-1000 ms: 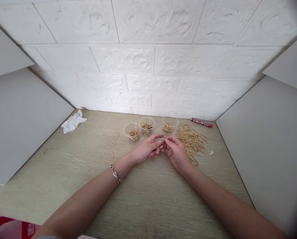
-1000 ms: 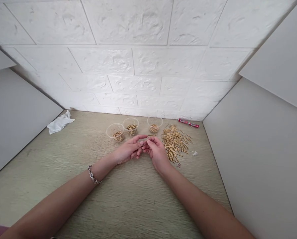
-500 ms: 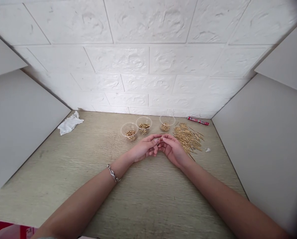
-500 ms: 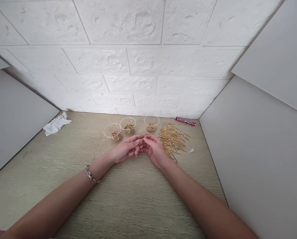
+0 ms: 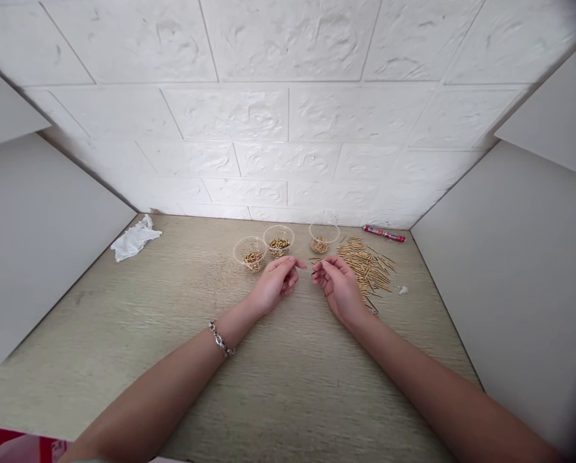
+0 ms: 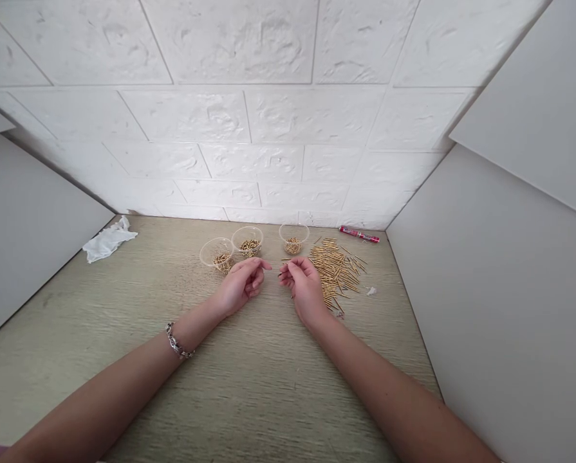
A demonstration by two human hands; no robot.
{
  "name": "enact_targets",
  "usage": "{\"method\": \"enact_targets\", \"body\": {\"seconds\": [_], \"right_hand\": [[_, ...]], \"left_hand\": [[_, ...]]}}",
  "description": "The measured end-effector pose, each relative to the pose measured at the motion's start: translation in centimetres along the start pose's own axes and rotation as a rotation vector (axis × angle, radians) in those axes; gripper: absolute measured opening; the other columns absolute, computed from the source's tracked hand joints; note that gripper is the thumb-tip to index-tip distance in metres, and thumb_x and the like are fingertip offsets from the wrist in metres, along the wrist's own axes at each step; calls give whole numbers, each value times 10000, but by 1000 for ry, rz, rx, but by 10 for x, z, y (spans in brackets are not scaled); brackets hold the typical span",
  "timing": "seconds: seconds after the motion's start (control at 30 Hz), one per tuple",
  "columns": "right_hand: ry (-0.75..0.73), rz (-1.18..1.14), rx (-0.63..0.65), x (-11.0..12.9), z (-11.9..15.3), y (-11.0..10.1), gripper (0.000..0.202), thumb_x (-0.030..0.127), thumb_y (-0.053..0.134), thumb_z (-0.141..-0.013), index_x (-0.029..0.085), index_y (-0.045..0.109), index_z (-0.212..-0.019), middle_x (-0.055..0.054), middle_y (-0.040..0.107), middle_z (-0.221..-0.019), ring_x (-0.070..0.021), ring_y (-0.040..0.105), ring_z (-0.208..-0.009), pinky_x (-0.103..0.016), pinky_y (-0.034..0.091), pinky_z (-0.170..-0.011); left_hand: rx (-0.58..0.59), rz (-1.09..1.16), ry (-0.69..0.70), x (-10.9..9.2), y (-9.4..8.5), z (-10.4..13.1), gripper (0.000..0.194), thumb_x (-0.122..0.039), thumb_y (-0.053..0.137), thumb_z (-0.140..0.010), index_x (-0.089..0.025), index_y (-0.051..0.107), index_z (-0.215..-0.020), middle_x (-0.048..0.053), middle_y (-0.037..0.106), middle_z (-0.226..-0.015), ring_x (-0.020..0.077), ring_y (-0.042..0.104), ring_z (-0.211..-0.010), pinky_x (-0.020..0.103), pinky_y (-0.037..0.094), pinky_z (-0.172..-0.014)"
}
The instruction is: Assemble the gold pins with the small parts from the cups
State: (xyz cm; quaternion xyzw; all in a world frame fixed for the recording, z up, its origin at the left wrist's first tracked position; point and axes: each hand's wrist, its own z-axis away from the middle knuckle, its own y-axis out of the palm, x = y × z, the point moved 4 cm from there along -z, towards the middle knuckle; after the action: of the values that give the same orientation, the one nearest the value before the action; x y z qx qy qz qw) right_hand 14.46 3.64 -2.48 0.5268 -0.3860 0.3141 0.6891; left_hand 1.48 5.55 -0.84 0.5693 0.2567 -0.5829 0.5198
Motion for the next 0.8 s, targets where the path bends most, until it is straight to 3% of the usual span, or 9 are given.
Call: {"method": "enact_targets", "body": {"seconds": [0.1, 0.23, 0.4, 0.6, 0.8], "right_hand": [[-156, 126, -105, 7, -1, -8, 150, 312, 597, -702, 199, 508, -746, 29, 578, -641, -91, 488, -522, -214, 365, -445], [-290, 214, -200, 17, -5, -15, 131, 320, 550, -739, 203, 492, -757, 42, 550, -637, -82, 438, -495, -208, 308, -424], [-341, 226, -255, 21, -10, -20, 138, 323, 553, -736, 199, 503, -772, 33, 553, -643, -94, 457, -533, -226, 341, -479], [-344, 279, -189, 18, -9, -17, 117, 313, 534, -753, 202, 505, -775, 27, 559, -666, -117, 507, -605, -275, 419, -611], [-279, 309, -98, 15, -5, -11, 136, 341, 520, -773, 210, 491, -795, 26, 560, -680, -120, 516, -590, -287, 439, -604]], "left_hand": [[-71, -204, 73, -5, -2, 2, 266, -370, 428, -819, -144, 550, -753, -73, 337, -448, 53, 249, -386, 185, 189, -400], [-125, -585, 207, -11, -2, 6, 270, -330, 406, -827, -147, 586, -743, -49, 410, -495, 83, 385, -481, 204, 301, -487], [-17, -987, 365, -7, 8, 10, 257, -284, 408, -842, -162, 626, -785, -7, 596, -659, 111, 515, -619, 227, 374, -611], [151, -1210, 396, 0, 16, 13, 271, -284, 372, -877, -190, 626, -863, 10, 661, -780, 117, 568, -666, 229, 391, -622], [141, -1251, 406, 2, 14, 13, 263, -287, 371, -883, -199, 619, -882, 7, 667, -799, 124, 585, -693, 234, 408, -631]]}}
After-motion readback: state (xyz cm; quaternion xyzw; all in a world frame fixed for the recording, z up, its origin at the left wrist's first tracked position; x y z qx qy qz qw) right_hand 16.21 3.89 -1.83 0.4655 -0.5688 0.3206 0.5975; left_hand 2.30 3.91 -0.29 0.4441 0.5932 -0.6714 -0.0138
